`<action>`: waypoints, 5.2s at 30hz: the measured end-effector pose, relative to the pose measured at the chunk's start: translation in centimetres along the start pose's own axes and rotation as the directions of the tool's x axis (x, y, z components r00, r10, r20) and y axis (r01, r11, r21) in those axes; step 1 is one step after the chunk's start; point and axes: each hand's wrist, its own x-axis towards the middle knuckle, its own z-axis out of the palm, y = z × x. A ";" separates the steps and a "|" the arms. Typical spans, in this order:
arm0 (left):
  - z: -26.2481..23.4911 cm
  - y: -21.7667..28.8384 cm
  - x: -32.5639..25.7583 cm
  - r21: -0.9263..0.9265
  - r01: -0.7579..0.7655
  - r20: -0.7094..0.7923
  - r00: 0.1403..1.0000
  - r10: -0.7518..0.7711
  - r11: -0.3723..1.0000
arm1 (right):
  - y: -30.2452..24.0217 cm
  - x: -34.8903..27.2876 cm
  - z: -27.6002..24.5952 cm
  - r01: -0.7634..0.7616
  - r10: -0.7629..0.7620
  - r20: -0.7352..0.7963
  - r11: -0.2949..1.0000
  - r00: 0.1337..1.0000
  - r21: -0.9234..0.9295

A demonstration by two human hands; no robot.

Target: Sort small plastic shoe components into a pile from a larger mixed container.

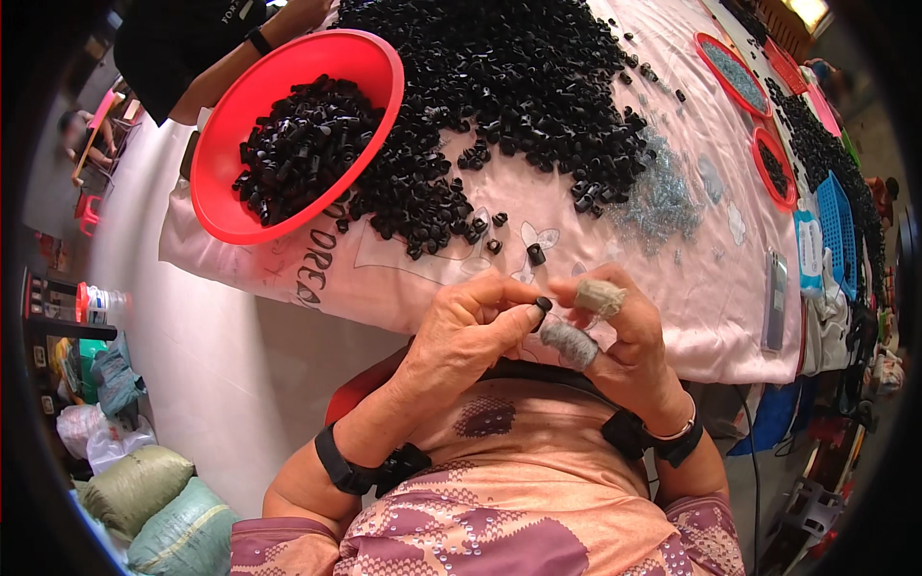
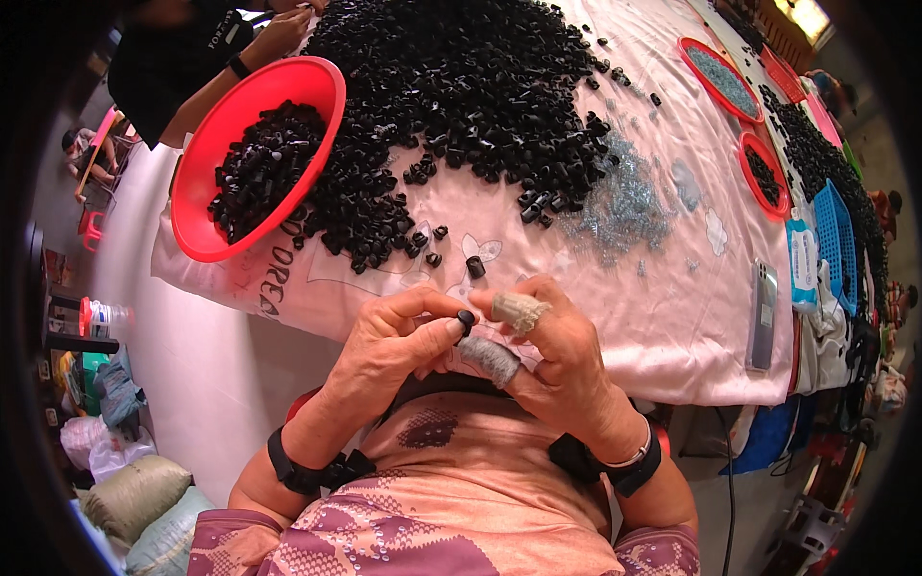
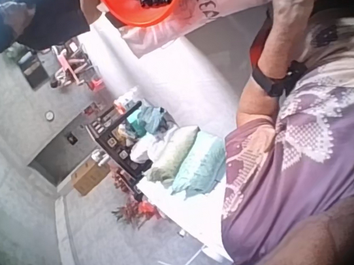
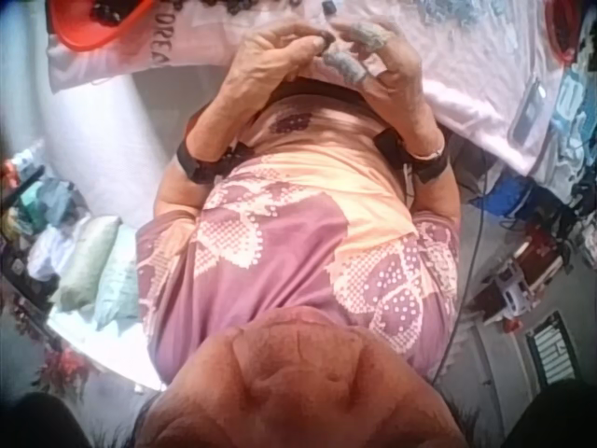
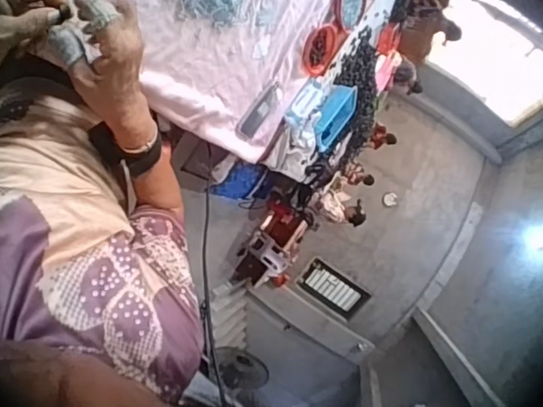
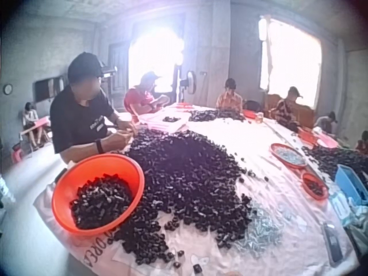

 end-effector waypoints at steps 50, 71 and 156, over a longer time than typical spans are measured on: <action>0.3 -0.7 0.0 0.452 -0.220 0.160 0.973 0.164 0.865 | 1.8 -0.1 -0.5 0.323 -0.197 0.322 0.854 0.926 -0.408; -0.1 0.0 -0.2 -0.043 0.265 0.209 0.945 -0.250 0.963 | 2.1 -0.2 -0.2 0.426 -0.381 0.193 0.841 0.904 -0.335; 1.0 -0.9 0.1 0.432 -0.109 -0.137 0.973 0.184 0.896 | 2.3 0.5 1.0 0.273 -0.222 0.159 0.804 0.962 -0.528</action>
